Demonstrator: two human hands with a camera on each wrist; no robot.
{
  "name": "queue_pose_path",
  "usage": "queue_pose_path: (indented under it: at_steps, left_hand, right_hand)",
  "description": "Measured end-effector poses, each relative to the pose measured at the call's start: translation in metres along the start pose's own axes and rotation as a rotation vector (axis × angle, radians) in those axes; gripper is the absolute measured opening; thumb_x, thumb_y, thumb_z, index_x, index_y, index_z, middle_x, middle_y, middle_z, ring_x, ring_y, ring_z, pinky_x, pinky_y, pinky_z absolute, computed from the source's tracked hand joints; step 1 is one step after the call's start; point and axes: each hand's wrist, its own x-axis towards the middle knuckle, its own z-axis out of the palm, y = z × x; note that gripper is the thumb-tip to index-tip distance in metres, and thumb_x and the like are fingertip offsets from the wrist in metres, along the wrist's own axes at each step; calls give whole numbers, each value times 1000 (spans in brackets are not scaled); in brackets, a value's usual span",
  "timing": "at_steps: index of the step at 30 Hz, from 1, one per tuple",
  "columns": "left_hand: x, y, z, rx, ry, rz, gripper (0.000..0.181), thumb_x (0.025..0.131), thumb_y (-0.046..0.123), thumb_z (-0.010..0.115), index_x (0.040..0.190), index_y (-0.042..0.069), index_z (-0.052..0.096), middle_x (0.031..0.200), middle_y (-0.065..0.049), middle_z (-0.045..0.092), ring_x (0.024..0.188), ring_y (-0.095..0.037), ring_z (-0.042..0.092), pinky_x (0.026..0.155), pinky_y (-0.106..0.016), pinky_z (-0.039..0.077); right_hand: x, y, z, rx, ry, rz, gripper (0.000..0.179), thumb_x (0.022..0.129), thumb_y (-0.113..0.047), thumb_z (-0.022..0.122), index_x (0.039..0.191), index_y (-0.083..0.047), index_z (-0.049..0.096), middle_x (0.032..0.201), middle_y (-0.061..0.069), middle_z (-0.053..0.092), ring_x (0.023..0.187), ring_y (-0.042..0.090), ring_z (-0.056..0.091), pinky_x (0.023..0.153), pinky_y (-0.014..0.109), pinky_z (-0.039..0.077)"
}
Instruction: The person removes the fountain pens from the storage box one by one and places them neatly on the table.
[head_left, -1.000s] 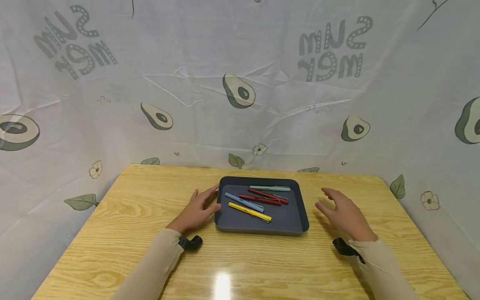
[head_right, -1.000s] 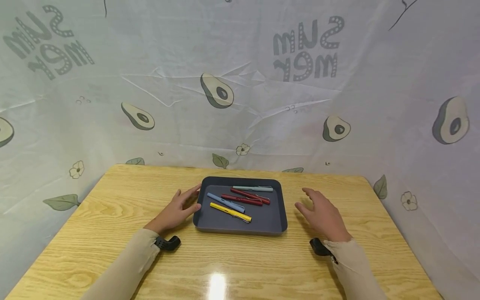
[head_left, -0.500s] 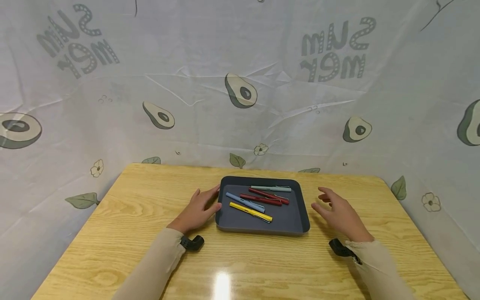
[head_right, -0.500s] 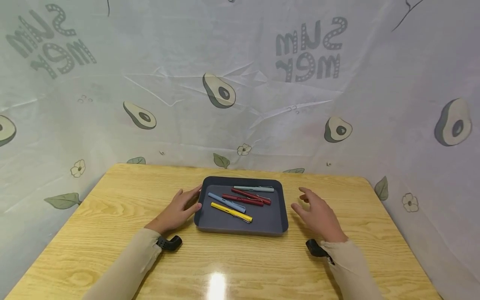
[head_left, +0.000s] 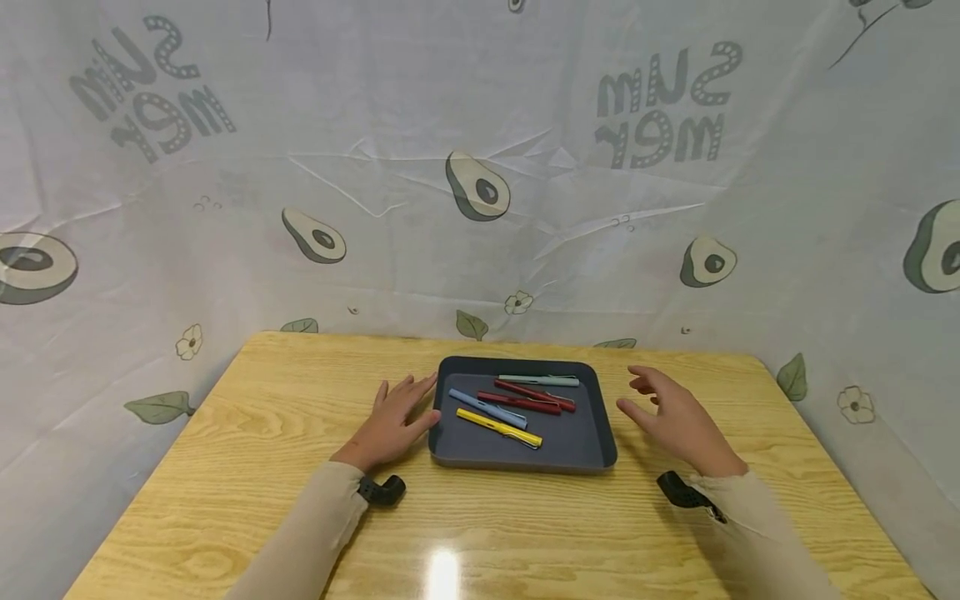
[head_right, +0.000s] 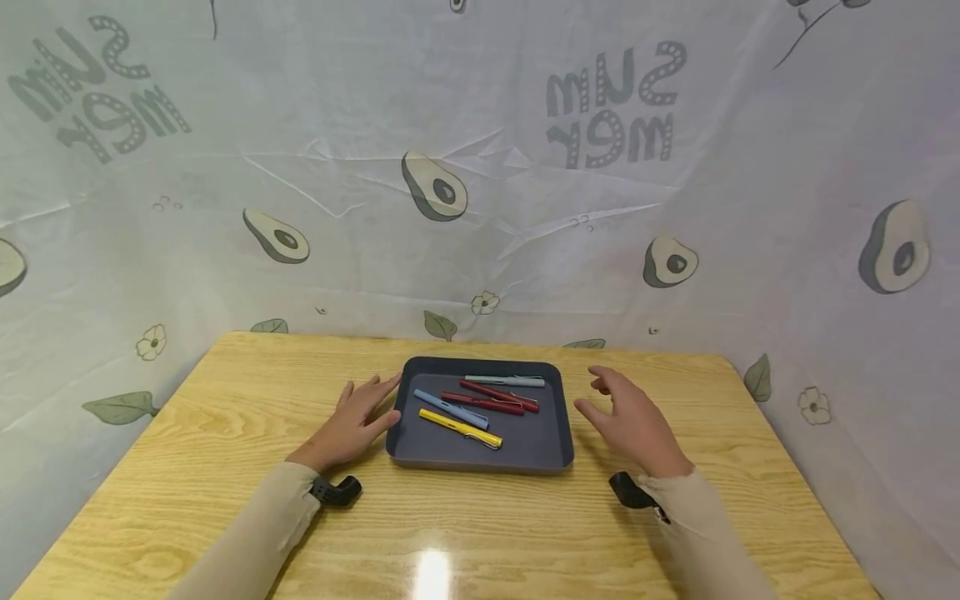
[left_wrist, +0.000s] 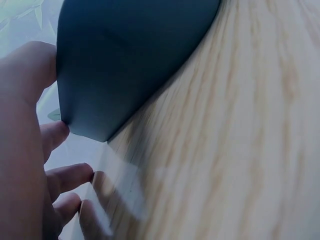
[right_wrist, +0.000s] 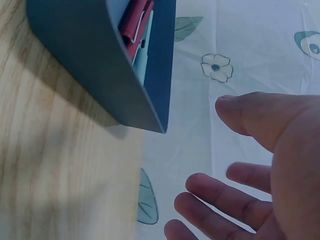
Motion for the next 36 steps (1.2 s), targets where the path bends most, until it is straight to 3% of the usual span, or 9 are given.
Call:
queue_pose_path:
  at_steps: [7,14,22,31,36]
  left_hand:
    - [-2,1,-2,0,-23,-9,71,107,54,50,167,26,24,166,-12,35,158,-34,18,126,-60,-8]
    - [-1,-1,1,7,-15,-1,70,107,52,49,166,24,25,165,-8,37,158,-34,20,126,-61,-7]
    - [0,-1,1,5,-9,4,70,107,53,51,166,24,26,166,-8,36,158,-34,20,126,-61,-7]
    - [0,-4,2,12,3,-4,70,106,56,49,166,29,24,166,-6,37,158,-33,20,126,-59,-7]
    - [-1,-5,3,12,6,7,70,106,55,49,166,26,27,166,-6,36,157,-34,21,126,-60,-6]
  right_hand:
    - [3,-12,-1,-19,-16,-30,55,103,-27,67,147,3,51,141,26,57,129,45,55,105,63,47]
    - [7,-30,15,0,-75,-51,44,102,-24,69,138,1,61,135,20,62,121,42,60,98,59,54]
    - [25,-49,32,-66,-136,-136,34,99,-21,73,127,-2,69,121,13,68,108,32,66,90,51,58]
    - [50,-66,38,-105,-252,-160,31,98,-19,74,123,-2,70,118,12,71,101,26,68,88,46,59]
    - [63,-70,41,-108,-290,-171,25,97,-17,74,119,-4,72,113,11,72,97,24,68,86,45,59]
